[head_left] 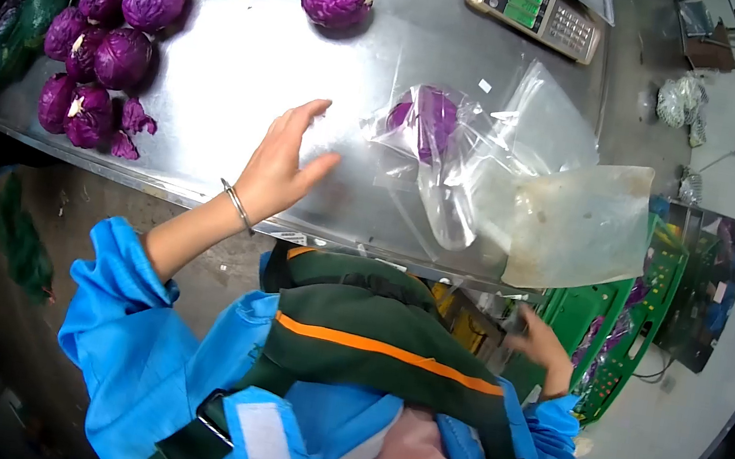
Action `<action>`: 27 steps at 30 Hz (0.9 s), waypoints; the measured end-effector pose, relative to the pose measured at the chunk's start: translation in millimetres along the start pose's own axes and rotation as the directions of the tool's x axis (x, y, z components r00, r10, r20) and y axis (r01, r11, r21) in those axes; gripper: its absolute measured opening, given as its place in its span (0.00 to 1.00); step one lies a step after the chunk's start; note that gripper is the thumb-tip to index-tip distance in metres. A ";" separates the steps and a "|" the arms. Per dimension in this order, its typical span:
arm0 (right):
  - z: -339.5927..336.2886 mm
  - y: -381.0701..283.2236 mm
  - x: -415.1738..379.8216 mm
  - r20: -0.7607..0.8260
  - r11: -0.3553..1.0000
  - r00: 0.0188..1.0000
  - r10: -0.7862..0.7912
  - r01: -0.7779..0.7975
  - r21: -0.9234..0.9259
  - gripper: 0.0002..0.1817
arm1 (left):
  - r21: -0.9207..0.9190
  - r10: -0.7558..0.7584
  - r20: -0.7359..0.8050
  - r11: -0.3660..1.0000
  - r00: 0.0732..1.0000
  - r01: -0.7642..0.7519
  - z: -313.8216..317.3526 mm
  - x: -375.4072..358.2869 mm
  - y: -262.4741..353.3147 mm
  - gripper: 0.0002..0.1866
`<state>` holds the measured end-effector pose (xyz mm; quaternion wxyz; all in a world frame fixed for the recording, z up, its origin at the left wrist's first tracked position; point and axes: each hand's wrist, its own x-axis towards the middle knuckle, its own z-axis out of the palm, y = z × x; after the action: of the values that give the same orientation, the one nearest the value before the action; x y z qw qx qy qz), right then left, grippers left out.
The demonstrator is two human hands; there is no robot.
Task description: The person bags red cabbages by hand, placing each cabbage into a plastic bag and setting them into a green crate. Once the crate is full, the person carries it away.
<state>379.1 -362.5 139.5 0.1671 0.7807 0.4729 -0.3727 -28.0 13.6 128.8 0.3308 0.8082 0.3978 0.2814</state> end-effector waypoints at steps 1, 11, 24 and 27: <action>-41.0 -67.3 22.1 -0.027 0.778 1.000 0.001 0.016 0.627 0.37 | 0.014 0.055 -0.115 0.998 0.992 -0.053 13.3 10.1 6.2 0.21; -136.2 -250.2 166.4 -0.765 0.042 0.615 0.188 0.773 0.632 0.13 | -0.710 -0.396 -0.276 0.698 0.876 0.092 88.1 37.8 32.6 0.11; 3.7 -274.1 196.0 -0.057 0.773 0.959 -0.279 0.259 0.579 0.16 | -0.232 -0.686 0.480 0.502 0.547 0.833 51.5 -54.8 -79.9 0.04; -1.9 -285.6 171.6 -0.493 0.720 0.629 -0.601 0.694 0.009 0.29 | 0.018 -0.250 0.189 0.968 0.950 0.251 52.1 -68.0 -80.1 0.16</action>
<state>180.7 -114.1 40.0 -0.1732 0.6339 0.7081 -0.2584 -62.9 -21.7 22.6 0.4027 0.7733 0.4629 0.1600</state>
